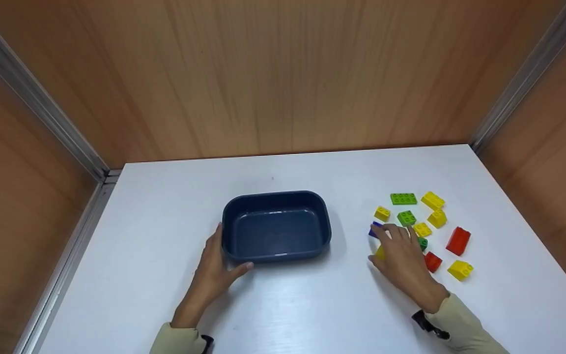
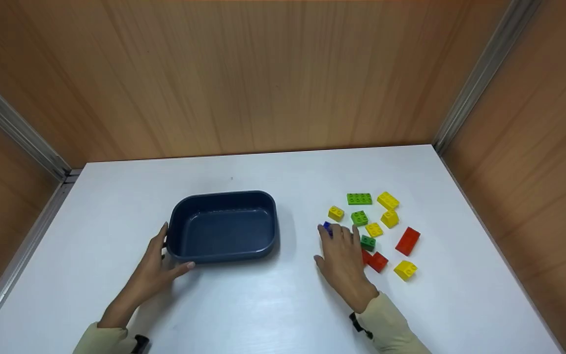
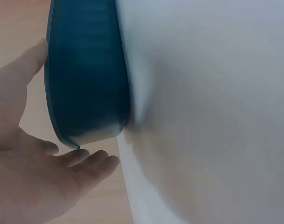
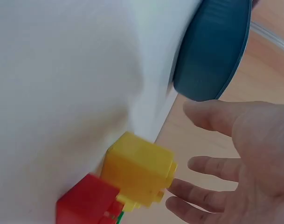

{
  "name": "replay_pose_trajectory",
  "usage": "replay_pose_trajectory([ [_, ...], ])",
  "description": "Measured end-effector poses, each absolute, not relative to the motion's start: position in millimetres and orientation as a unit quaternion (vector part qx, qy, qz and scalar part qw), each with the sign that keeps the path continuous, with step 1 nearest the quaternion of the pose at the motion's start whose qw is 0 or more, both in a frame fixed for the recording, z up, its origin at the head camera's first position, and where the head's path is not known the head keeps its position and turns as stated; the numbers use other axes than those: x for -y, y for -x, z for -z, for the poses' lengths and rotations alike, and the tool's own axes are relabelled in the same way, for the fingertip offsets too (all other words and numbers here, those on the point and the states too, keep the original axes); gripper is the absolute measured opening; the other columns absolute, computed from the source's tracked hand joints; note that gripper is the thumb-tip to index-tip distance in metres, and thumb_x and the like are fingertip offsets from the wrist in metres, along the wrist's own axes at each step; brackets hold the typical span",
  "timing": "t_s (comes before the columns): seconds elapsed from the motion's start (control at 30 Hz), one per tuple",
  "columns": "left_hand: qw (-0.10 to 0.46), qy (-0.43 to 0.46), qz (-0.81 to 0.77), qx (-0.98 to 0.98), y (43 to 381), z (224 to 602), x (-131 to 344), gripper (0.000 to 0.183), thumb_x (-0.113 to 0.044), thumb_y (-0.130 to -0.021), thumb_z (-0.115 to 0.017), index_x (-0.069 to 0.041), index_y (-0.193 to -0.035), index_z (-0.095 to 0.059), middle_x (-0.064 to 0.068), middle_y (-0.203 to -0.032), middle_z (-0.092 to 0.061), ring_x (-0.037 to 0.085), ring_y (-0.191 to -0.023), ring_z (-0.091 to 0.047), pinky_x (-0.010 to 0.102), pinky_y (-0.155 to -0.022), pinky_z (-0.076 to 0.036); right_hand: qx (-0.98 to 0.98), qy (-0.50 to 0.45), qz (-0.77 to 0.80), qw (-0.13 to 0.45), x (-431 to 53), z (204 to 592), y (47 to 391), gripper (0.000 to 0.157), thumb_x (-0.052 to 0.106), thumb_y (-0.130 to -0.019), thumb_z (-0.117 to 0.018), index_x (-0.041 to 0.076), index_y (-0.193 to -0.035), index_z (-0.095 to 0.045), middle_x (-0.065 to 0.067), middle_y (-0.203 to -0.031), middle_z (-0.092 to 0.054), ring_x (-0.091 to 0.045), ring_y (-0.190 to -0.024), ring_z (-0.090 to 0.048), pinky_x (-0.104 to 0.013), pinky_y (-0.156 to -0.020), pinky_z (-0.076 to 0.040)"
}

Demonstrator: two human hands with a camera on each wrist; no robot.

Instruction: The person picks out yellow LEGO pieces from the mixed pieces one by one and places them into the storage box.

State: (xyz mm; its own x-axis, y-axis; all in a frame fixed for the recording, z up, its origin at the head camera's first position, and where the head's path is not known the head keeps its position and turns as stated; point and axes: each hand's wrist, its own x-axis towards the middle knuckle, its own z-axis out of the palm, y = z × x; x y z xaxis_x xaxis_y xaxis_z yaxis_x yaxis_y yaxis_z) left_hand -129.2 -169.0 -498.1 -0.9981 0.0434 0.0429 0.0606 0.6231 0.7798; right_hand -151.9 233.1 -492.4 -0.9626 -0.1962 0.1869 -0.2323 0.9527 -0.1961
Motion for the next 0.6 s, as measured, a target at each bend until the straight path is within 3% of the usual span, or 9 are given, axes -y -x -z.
replay_pose_trajectory([
  [0.17, 0.020, 0.023, 0.452, 0.892, 130.3, 500.7, 165.8, 0.113, -0.016, -0.087, -0.089, 0.003, -0.167, -0.012, 0.032, -0.167, -0.026, 0.047, -0.157, -0.024, 0.060, -0.127, -0.026, 0.984, -0.109, -0.106, 0.092, -243.1, 493.8, 148.4, 0.068, 0.013, -0.081, -0.093, -0.002, -0.140, -0.064, -0.026, -0.132, -0.062, -0.048, -0.127, -0.055, -0.069, -0.120, -0.031],
  [0.4, 0.020, 0.005, 0.472, 0.881, 130.3, 502.4, 164.0, 0.108, -0.014, -0.089, -0.087, 0.001, -0.168, -0.014, 0.031, -0.166, -0.029, 0.047, -0.154, -0.031, 0.058, -0.123, -0.036, 0.985, -0.108, -0.099, 0.092, -251.9, 496.1, 144.4, 0.064, 0.010, -0.078, -0.094, 0.000, -0.136, -0.069, -0.025, -0.128, -0.064, -0.047, -0.123, -0.057, -0.068, -0.117, -0.035],
  [0.6, 0.018, 0.005, 0.491, 0.871, 131.7, 503.0, 162.6, 0.104, -0.012, -0.090, -0.085, 0.004, -0.166, -0.016, 0.032, -0.166, -0.028, 0.047, -0.154, -0.033, 0.057, -0.122, -0.038, 0.986, -0.109, -0.095, 0.082, -255.2, 496.1, 144.0, 0.058, 0.008, -0.080, -0.093, 0.001, -0.133, -0.071, -0.024, -0.128, -0.066, -0.047, -0.124, -0.057, -0.068, -0.116, -0.036],
])
